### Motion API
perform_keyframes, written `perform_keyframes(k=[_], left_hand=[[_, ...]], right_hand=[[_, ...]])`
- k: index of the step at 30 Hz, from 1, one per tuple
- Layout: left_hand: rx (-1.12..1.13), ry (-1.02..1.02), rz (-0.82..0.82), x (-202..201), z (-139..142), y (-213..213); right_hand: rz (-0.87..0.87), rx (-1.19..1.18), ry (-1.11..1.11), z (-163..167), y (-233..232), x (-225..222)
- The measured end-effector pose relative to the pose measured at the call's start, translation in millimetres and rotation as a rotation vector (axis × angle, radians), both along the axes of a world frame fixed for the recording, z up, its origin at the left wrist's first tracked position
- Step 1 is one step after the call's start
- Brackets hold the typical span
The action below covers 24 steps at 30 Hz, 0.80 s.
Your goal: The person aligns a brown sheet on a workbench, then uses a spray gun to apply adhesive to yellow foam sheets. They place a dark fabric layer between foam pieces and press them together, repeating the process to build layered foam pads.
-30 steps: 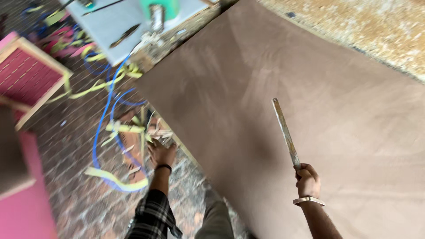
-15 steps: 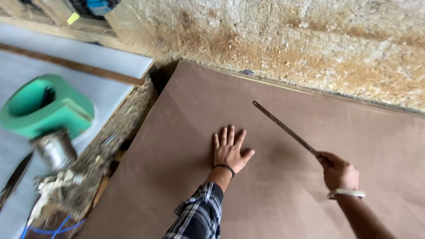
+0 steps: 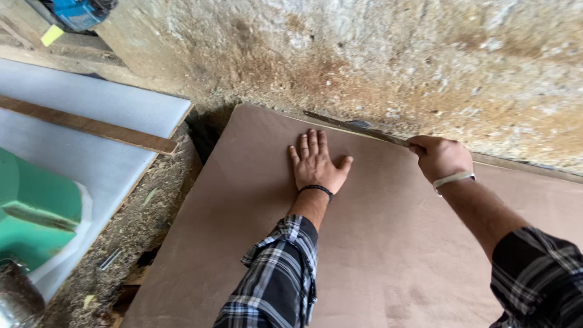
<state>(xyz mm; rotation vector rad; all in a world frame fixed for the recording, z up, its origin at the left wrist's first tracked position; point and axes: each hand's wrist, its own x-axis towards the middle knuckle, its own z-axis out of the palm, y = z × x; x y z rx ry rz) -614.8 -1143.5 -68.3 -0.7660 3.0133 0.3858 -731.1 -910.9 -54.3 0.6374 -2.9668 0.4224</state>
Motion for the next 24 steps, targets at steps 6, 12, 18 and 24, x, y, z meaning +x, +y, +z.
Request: perform_keyframes(k=[6,12,18,24], left_hand=[[-0.013,-0.001,-0.019,2,1,-3],[-0.02,-0.005,-0.02,-1,-3,-6],[-0.041,0.012,-0.021,0,-7,-4],[-0.039,0.008,-0.008,0,-9,-3]], right_hand=[[0.029,0.114,0.024,-14,-51,-19],[0.063,0.268,-0.096,-12,-100,-24],[0.071,0.392,-0.205,15,-121,-16],[0.104,0.496,-0.206,13,-108,-23]])
